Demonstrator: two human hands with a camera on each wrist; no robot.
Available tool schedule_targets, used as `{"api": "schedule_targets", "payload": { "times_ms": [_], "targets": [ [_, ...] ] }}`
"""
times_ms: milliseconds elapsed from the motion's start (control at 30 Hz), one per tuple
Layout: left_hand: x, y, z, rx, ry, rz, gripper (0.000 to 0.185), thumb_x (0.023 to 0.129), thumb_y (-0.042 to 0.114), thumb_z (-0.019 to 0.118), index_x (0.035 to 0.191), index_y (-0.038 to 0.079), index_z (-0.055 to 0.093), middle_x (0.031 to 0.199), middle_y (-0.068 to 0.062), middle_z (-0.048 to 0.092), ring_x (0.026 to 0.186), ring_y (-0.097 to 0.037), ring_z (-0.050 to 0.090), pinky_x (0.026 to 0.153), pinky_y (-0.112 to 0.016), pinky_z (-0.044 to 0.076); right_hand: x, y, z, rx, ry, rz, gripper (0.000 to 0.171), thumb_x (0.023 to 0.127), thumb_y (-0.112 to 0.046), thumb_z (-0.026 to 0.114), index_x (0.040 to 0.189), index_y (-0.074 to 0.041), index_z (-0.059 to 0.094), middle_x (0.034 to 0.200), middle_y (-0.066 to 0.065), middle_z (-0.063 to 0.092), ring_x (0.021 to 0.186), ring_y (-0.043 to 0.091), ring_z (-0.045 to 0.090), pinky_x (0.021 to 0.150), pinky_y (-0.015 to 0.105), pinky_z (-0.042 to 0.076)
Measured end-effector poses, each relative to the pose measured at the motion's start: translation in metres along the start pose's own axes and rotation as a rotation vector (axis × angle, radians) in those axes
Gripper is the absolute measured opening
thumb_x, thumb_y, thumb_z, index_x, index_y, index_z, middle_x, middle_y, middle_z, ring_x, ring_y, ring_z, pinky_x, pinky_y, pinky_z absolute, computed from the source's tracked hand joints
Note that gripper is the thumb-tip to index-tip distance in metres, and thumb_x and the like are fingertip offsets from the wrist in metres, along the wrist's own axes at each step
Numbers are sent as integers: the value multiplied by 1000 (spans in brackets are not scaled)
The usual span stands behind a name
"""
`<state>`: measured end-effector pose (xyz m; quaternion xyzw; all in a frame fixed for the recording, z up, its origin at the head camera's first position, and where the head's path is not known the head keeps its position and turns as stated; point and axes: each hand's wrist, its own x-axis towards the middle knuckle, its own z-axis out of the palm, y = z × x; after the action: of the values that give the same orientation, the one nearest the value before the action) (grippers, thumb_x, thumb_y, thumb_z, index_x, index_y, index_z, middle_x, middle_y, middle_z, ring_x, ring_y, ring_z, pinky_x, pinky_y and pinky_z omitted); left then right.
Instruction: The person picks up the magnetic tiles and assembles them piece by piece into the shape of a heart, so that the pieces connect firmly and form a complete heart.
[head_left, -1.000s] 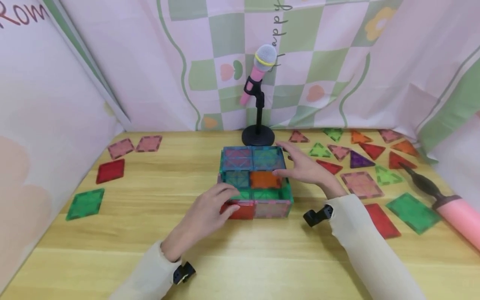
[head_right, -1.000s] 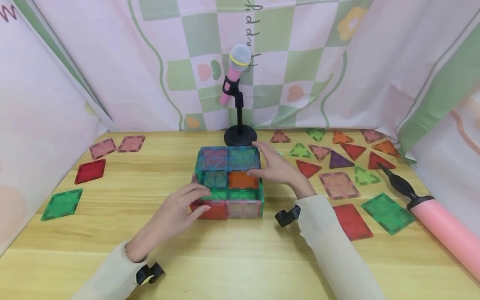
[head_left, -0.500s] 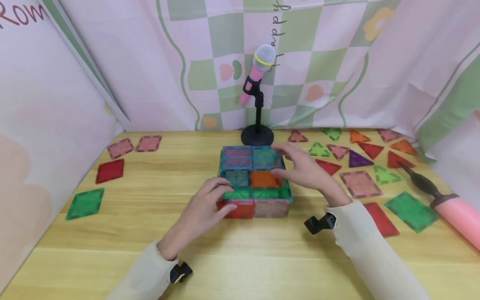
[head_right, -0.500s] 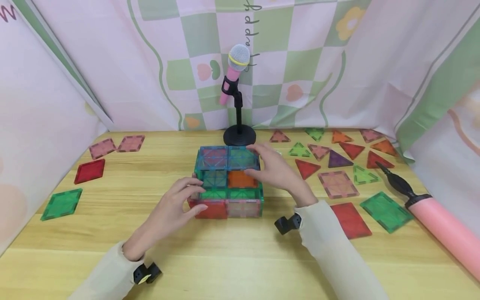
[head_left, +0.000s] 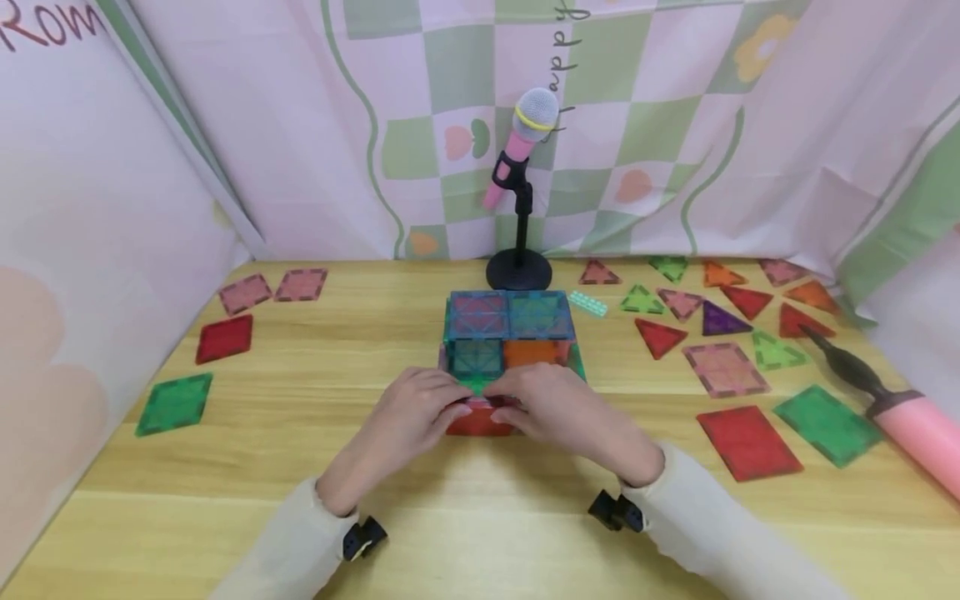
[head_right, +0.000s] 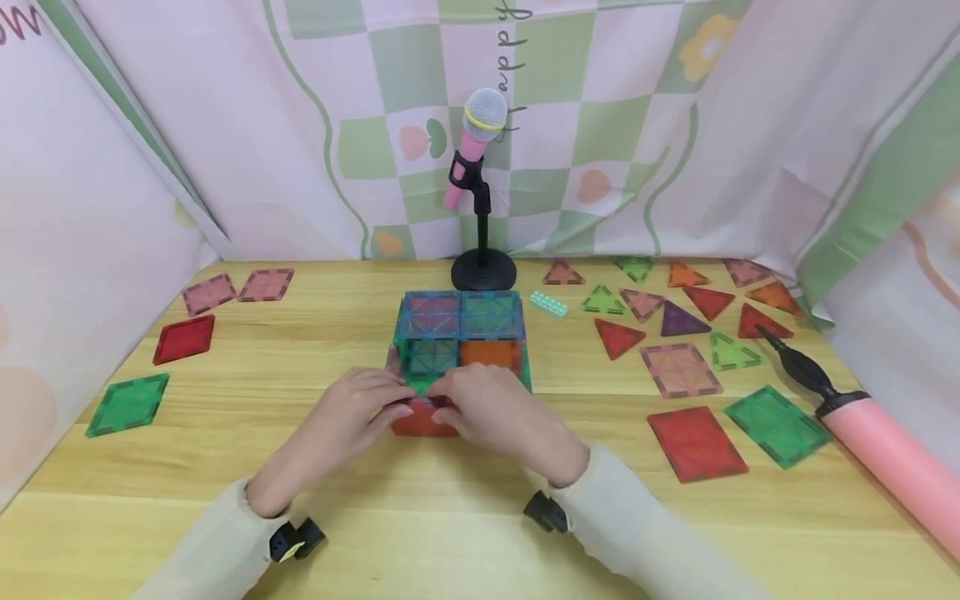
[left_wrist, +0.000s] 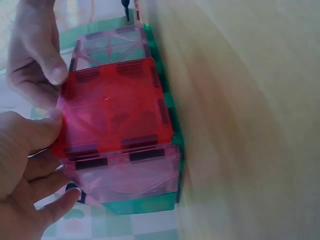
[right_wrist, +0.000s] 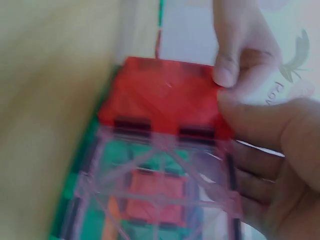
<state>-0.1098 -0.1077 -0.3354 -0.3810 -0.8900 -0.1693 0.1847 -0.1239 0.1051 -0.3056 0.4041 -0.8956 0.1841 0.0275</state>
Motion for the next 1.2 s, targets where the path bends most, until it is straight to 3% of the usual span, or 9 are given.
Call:
{"api": "schedule_targets", "payload": {
  "times_ms": [267, 467, 633, 733, 833, 933, 1067, 1167, 1200],
  "targets": [
    [1, 2, 2, -113, -4, -65, 12, 82, 13, 74, 94, 9, 76, 88, 1, 74, 82, -13, 65, 75, -30, 47, -2, -6, 11, 87, 141, 56, 13, 80, -6, 75, 92, -9, 76, 86, 1, 74, 76, 13, 67, 66, 25, 54],
    [1, 1, 0, -177, -22, -96, 12, 83, 12, 73, 94, 8, 75, 87, 0, 73, 82, -12, 62, 76, -30, 46, -1, -6, 10, 204, 123, 118, 12, 79, -4, 75, 90, -7, 76, 83, 1, 73, 73, 11, 66, 63, 22, 53],
    [0, 0, 0, -211, -26, -117, 14, 83, 12, 72, 96, 7, 75, 89, -1, 74, 81, -12, 62, 78, -33, 49, 10, 2, -2, 258, -63, 149, 12, 85, -16, 72, 93, -7, 72, 77, -2, 69, 66, 4, 59, 60, 19, 49],
    [0, -1, 1, -230, -20, -128, 15, 84, 13, 72, 97, 7, 74, 91, -1, 73, 85, -13, 62, 82, -35, 51, 20, 10, -10, 276, -207, 196, 24, 93, -28, 61, 78, -10, 67, 65, -6, 58, 57, 4, 49, 56, 21, 42],
    [-2, -1, 3, -254, -5, -167, 14, 85, 14, 71, 97, 7, 74, 103, -5, 69, 100, -19, 60, 90, -38, 50, 30, 17, -13, 326, -353, 284, 45, 100, -35, 46, 61, -14, 51, 54, -6, 40, 47, 8, 34, 52, 24, 32],
    [-4, -2, 5, -286, 22, -215, 14, 85, 15, 72, 96, 7, 73, 114, -10, 63, 115, -26, 54, 97, -41, 47, 41, 21, -12, 331, -511, 367, 48, 102, -38, 38, 59, -16, 43, 53, -6, 34, 48, 10, 29, 53, 25, 31],
    [-6, -4, 7, -317, 83, -219, 14, 82, 15, 75, 93, 6, 72, 112, -10, 63, 113, -25, 55, 95, -39, 49, 54, 26, -6, 327, -671, 438, 42, 101, -45, 36, 81, -15, 57, 72, -3, 48, 67, 11, 45, 70, 29, 40],
    [-7, -5, 9, -310, 126, -189, 13, 79, 14, 77, 89, 7, 72, 101, -6, 65, 102, -20, 58, 87, -33, 51, 59, 26, -2, 354, -725, 488, 51, 99, -52, 35, 120, -11, 58, 113, 2, 58, 107, 17, 54, 95, 38, 41],
    [-8, -5, 9, -303, 135, -182, 13, 79, 14, 77, 88, 7, 72, 98, -4, 65, 99, -19, 58, 85, -32, 52, 60, 26, -1, 363, -739, 492, 54, 99, -52, 36, 123, -10, 57, 117, 3, 57, 110, 19, 53, 96, 39, 40]
  ]
}}
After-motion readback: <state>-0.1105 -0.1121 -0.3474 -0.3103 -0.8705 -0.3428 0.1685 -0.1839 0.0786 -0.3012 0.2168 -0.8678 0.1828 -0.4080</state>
